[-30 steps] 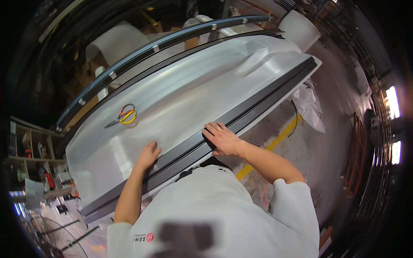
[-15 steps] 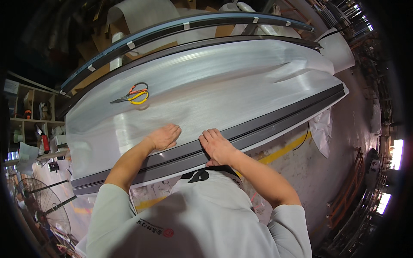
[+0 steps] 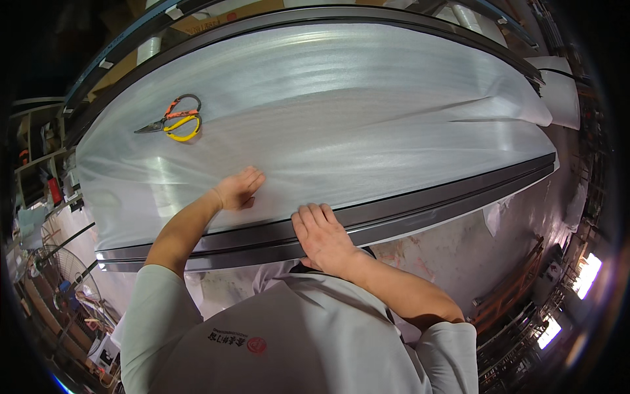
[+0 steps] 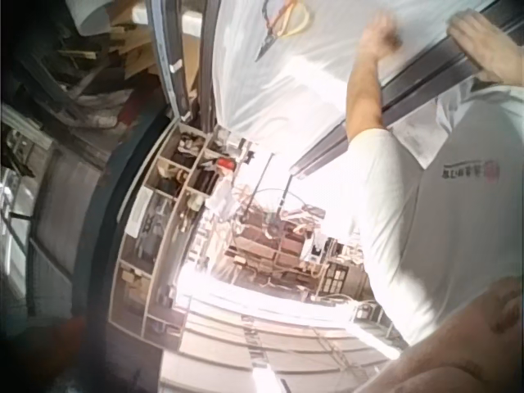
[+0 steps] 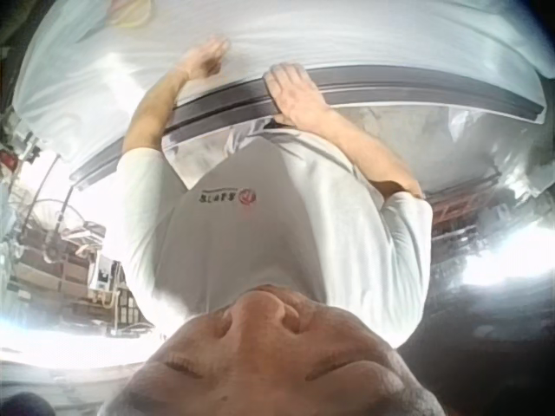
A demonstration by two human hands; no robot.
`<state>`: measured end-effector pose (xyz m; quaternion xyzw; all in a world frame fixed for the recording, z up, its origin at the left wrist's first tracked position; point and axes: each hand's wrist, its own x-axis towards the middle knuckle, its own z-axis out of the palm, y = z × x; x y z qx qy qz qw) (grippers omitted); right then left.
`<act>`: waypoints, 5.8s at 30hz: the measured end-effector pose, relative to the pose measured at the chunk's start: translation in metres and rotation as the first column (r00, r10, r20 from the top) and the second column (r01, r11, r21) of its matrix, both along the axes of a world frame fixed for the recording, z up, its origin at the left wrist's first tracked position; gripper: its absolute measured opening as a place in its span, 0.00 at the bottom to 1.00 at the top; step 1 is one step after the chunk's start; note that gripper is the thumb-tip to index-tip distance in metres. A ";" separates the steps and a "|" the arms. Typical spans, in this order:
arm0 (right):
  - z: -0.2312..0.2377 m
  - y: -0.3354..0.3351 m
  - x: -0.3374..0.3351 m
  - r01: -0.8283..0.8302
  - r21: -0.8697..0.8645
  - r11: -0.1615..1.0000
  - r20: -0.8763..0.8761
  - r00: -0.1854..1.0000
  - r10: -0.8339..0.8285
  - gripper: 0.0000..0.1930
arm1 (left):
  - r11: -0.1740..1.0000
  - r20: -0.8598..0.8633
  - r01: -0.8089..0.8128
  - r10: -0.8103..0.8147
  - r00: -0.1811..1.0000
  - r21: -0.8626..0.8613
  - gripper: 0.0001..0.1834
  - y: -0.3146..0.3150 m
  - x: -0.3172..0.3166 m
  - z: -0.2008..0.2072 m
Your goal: The person wraps long metal profiles with foam padding, cutting the padding to size with shears and securing the ends with tape.
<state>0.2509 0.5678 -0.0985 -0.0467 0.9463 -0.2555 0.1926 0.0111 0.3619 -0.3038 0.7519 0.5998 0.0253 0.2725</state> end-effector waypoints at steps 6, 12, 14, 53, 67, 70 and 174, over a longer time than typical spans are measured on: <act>-0.010 0.004 0.007 -0.006 -0.036 0.999 -0.016 1.000 0.006 0.55 | 0.998 0.059 -0.033 0.036 0.998 -0.049 0.42 -0.010 -0.008 -0.009; 0.003 0.027 0.078 0.437 -0.037 0.899 -0.230 0.872 -0.433 0.53 | 0.996 -0.082 0.078 -0.075 0.994 0.037 0.40 -0.012 0.003 -0.015; 0.005 0.026 0.117 0.775 0.012 0.632 -0.314 0.603 -0.733 0.49 | 1.000 0.028 0.028 -0.028 0.999 0.007 0.35 0.009 0.001 0.009; -0.040 0.386 0.433 0.992 -0.074 0.099 -0.225 0.080 -0.971 0.36 | 0.894 0.006 -0.411 0.417 0.909 0.176 0.29 0.438 0.379 0.198; -0.036 0.520 0.669 0.872 -0.144 -0.468 -0.141 -0.486 -0.862 0.23 | 0.916 0.076 -0.072 0.046 0.996 0.394 0.29 0.783 0.605 0.185; -0.021 0.574 0.693 0.794 -0.212 -0.570 0.080 -0.567 -0.820 0.22 | 0.930 -0.039 -0.093 0.114 0.993 0.356 0.34 0.807 0.618 0.186; -0.044 1.018 0.745 0.471 -0.607 -0.641 0.765 0.127 -0.632 0.14 | 0.896 -0.416 -0.445 0.407 0.814 0.006 0.21 0.904 0.693 0.198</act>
